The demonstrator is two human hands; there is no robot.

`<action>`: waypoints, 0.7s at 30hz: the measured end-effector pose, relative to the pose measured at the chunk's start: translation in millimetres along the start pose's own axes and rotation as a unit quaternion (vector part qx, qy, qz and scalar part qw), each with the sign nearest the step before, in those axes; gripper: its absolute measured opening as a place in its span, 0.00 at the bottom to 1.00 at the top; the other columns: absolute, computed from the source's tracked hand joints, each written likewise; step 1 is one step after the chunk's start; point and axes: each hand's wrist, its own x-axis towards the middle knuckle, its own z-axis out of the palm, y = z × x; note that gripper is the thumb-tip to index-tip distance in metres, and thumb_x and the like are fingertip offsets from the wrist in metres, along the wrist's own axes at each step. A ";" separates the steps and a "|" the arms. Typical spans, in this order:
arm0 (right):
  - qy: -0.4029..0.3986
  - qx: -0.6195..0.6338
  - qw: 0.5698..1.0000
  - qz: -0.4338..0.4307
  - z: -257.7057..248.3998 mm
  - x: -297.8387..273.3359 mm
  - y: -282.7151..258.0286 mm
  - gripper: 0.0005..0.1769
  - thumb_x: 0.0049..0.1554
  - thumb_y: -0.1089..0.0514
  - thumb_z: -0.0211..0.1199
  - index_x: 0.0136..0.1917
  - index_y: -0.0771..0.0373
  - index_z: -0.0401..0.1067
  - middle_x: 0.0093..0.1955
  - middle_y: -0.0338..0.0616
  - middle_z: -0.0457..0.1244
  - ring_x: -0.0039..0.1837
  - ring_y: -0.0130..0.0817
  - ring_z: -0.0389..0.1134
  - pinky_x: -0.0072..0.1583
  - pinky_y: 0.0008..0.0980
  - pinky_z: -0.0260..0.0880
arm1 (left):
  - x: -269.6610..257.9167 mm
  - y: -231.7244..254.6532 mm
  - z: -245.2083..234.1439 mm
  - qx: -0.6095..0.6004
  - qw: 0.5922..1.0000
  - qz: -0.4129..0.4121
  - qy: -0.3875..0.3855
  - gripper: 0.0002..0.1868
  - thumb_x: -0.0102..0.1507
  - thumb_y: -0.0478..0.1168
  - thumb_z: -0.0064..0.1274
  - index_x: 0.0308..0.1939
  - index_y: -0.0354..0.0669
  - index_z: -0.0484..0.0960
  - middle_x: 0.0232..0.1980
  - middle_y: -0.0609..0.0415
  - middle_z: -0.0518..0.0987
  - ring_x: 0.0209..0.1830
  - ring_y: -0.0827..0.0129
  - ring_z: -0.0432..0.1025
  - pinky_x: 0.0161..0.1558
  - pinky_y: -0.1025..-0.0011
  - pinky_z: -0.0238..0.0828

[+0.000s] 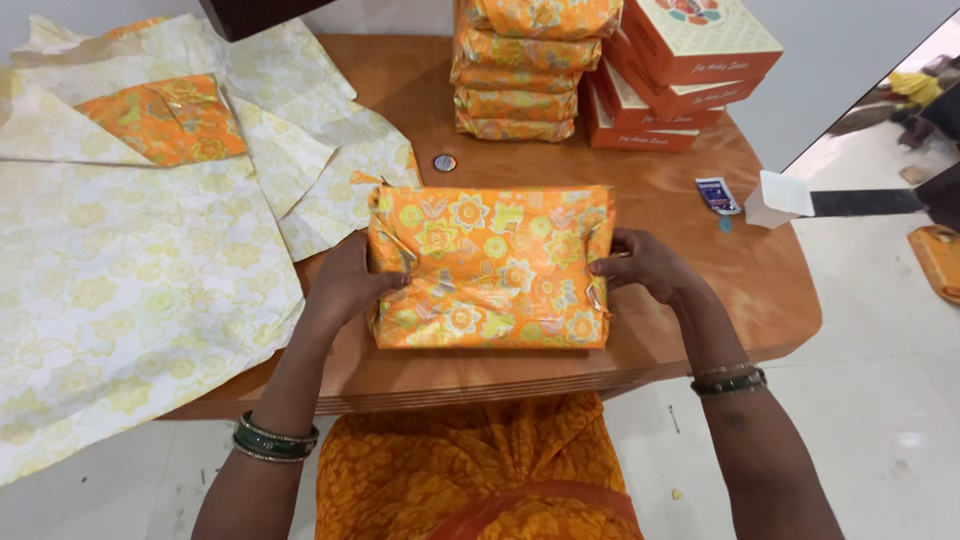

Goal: The person wraps a rectangular box with patterned paper on a wooden table. They fold the paper around the box, smooth the edges, and stack the finished package with others. The process is repeated for a second box.

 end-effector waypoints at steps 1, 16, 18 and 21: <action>0.032 -0.023 0.998 -0.043 -1.4 -4.7 -6.1 0.33 0.48 0.57 0.74 0.66 0.67 0.71 0.57 0.44 0.71 0.56 0.31 0.73 0.55 0.33 0.78 | -2.6 9.6 -1.6 0.024 0.999 0.002 0.031 0.33 0.52 0.46 0.73 0.53 0.30 0.76 0.45 0.38 0.83 0.48 0.48 0.77 0.49 0.56 0.71; 0.338 -0.382 0.757 -0.408 54.1 -9.2 40.9 0.26 0.53 0.63 0.73 0.63 0.66 0.69 0.62 0.53 0.66 0.62 0.51 0.70 0.59 0.44 0.73 | -10.9 -12.7 81.0 -0.132 0.921 0.185 0.316 0.30 0.56 0.21 0.53 0.63 0.31 0.68 0.59 0.41 0.67 0.61 0.49 0.68 0.61 0.61 0.66; 0.345 -0.391 0.749 -0.408 55.3 -14.1 36.7 0.28 0.53 0.66 0.71 0.66 0.64 0.67 0.65 0.52 0.65 0.65 0.53 0.69 0.62 0.44 0.74 | -8.0 -26.0 74.4 -0.213 0.930 0.150 0.259 0.29 0.57 0.22 0.50 0.63 0.32 0.71 0.56 0.47 0.72 0.56 0.56 0.71 0.56 0.65 0.70; 0.321 -0.356 0.809 -0.340 64.4 -30.2 36.2 0.32 0.52 0.66 0.71 0.69 0.62 0.67 0.64 0.55 0.61 0.61 0.54 0.69 0.58 0.43 0.72 | -11.1 -52.2 54.3 -0.382 0.915 0.039 0.126 0.25 0.62 0.28 0.48 0.65 0.35 0.77 0.49 0.57 0.79 0.44 0.71 0.71 0.45 0.73 0.69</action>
